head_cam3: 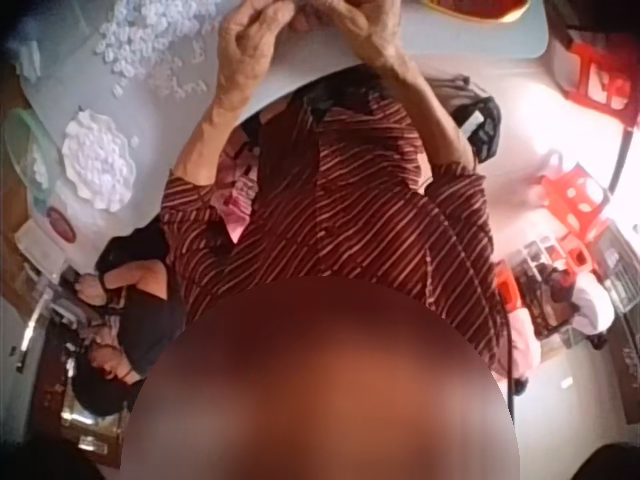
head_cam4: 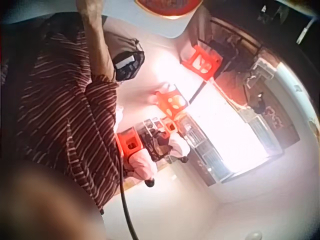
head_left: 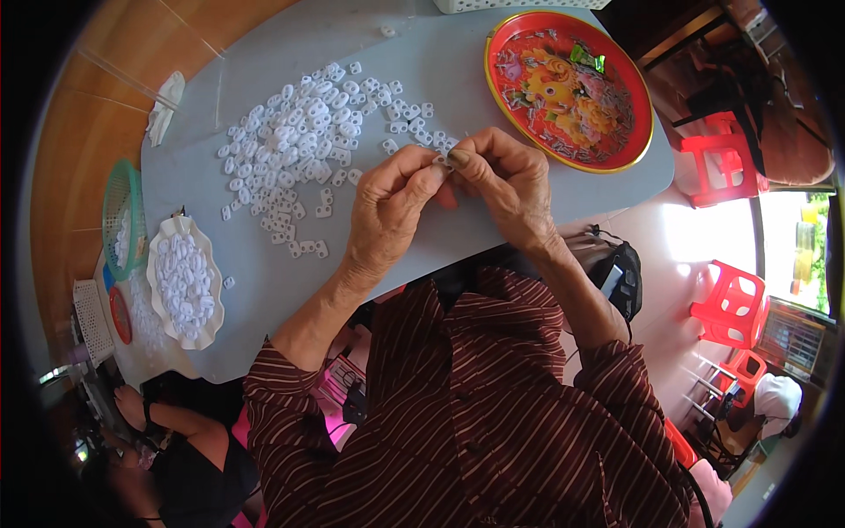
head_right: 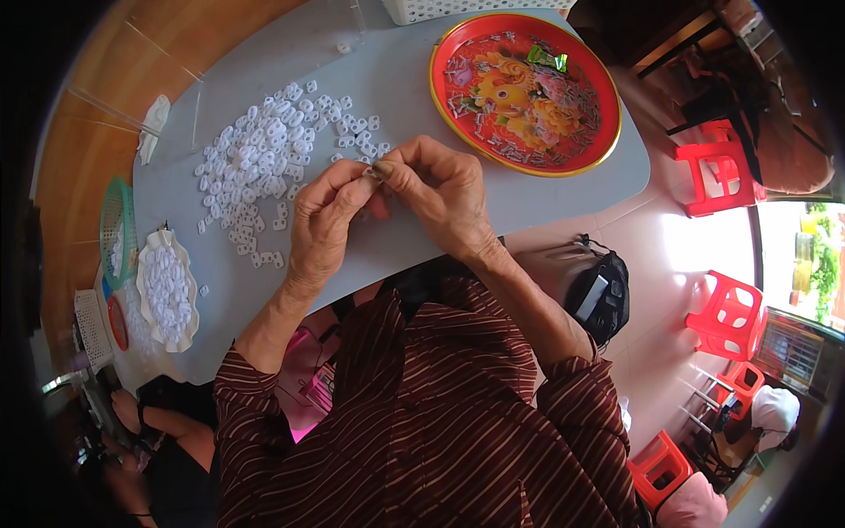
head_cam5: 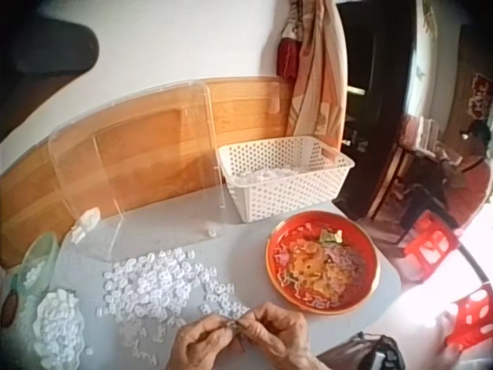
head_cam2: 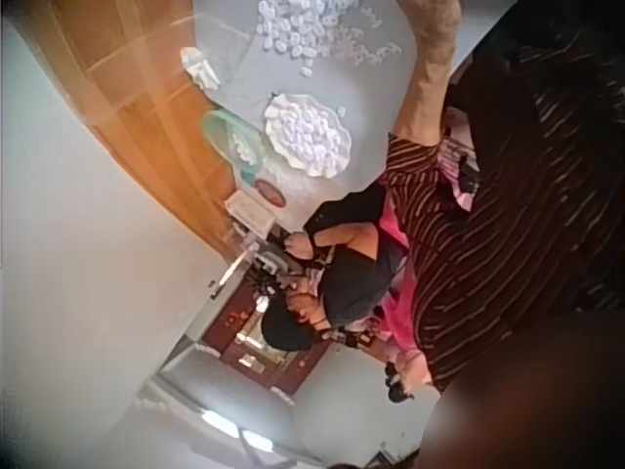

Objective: Stringing small white plastic components onto a thin string or wire at a table.

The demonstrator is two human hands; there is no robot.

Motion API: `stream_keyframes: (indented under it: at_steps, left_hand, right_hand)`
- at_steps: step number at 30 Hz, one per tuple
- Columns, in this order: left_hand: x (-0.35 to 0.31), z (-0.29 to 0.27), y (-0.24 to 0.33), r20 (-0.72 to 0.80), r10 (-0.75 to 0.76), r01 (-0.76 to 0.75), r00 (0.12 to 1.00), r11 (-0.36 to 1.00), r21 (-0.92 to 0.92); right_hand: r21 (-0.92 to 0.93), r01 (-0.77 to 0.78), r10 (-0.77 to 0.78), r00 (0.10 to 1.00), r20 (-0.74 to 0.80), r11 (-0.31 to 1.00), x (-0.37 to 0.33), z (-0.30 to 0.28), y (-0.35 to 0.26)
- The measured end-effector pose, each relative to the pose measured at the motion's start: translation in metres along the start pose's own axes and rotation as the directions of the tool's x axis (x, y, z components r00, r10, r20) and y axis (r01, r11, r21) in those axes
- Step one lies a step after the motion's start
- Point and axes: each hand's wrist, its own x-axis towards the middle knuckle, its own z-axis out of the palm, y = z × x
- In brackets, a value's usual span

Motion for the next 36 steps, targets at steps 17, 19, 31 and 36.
stream_keyframes:
  at_steps: [17,19,31,36]
  left_hand:
    - [0.001,-0.074,0.041,0.206,0.290,-0.320,0.935,0.430,0.844]
    - [-0.003,-0.075,0.035,0.268,0.210,-0.327,0.940,0.340,0.882]
    - [0.002,-0.062,0.027,0.253,0.243,-0.340,0.936,0.455,0.823]
    - [0.008,-0.047,0.026,0.060,-0.203,0.189,0.977,0.964,0.189]
  right_hand:
    - [0.071,-0.035,0.035,0.999,-0.005,0.997,-0.003,-0.001,-0.002]
    - [0.068,-0.054,0.053,0.998,0.023,0.996,-0.003,-0.002,-0.002]
    - [0.067,-0.025,0.022,0.999,0.043,0.997,-0.004,0.000,0.001]
    - [-0.029,-0.006,0.008,0.996,0.093,1.000,-0.004,0.000,-0.002]
